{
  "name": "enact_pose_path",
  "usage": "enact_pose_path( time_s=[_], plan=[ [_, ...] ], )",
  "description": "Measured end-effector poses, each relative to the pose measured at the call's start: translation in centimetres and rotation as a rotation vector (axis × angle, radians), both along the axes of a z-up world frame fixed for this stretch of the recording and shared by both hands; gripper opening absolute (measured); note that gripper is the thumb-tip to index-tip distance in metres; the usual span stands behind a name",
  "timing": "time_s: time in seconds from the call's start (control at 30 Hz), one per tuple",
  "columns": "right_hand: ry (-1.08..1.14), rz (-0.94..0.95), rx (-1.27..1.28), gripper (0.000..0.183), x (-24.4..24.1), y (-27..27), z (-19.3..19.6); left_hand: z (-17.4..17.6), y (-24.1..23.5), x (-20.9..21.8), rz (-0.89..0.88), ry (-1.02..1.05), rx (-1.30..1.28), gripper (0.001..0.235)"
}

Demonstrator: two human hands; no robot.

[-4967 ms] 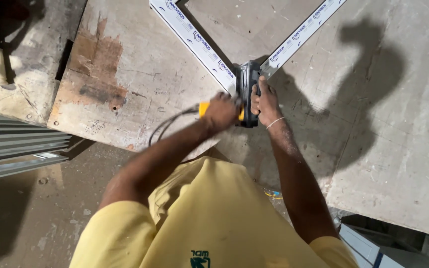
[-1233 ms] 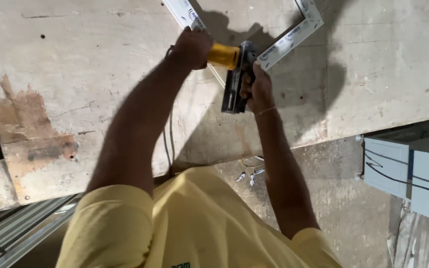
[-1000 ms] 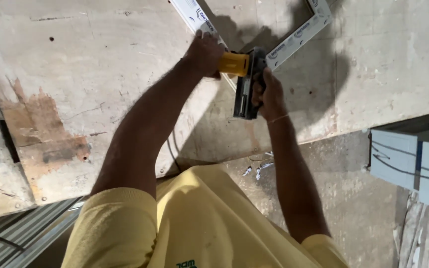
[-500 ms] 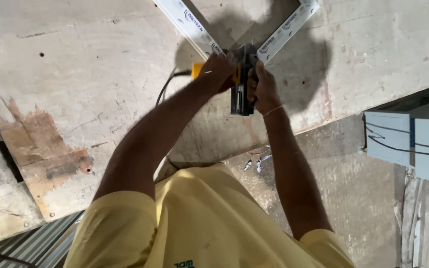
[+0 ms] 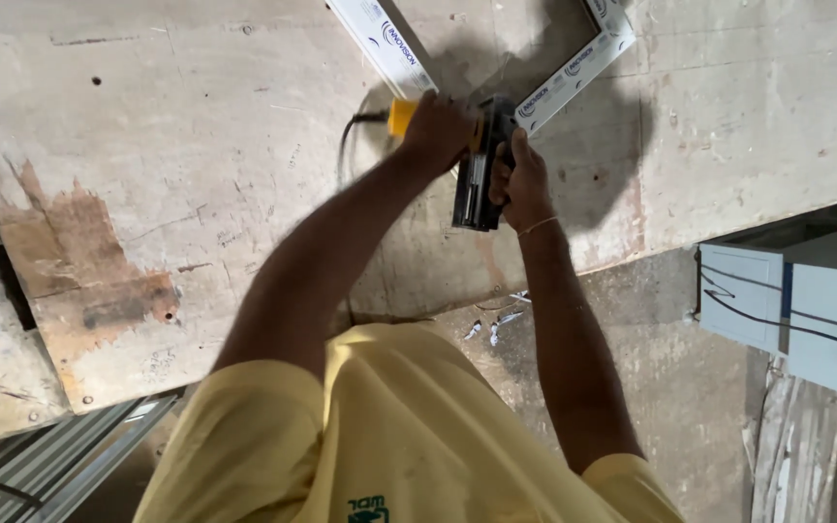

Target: Using a pneumatic staple gun to join sections of white window frame material at the corners.

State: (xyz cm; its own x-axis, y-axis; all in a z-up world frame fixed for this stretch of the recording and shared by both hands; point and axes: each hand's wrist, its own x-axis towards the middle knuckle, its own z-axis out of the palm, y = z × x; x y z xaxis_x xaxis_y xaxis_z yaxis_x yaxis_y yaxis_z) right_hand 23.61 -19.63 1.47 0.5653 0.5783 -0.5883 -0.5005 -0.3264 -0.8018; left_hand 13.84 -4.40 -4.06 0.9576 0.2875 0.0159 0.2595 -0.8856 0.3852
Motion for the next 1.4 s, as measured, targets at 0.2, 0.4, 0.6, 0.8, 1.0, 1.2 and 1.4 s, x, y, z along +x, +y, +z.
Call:
enact_pose_path(
  time_s=[0.2,0.4,0.6,0.8,1.0,1.2,1.4],
  plan=[
    [0.006,0.013,0.024,0.046,0.1,0.0,0.3,-0.9,-1.0,-0.4,-0.034,0.025,0.038,0.043],
    [-0.012,0.025,-0.02,0.047,-0.2,0.1,0.8,2.9,-5.3,-7.2,-0.105,0.008,-0.157,0.056],
    [-0.01,0.037,-0.025,0.046,-0.1,0.1,1.0,1.3,-1.6,-2.5,-0.007,-0.037,-0.146,0.057],
    [0.032,0.038,-0.008,0.047,0.1,-0.1,0.8,0.6,0.8,-0.4,-0.038,0.06,0.043,0.05],
    [0.021,0.023,-0.016,0.047,0.2,0.1,0.3,1.1,-4.3,-5.5,-0.098,-0.048,-0.07,0.063],
    [0.035,0.02,0.008,0.047,0.2,-0.2,0.2,2.1,-3.2,-4.3,-0.055,-0.036,-0.089,0.065],
    [0.018,0.037,0.002,0.046,0.0,-0.2,1.1,0.7,1.2,0.2,-0.057,0.024,0.105,0.063]
  ],
)
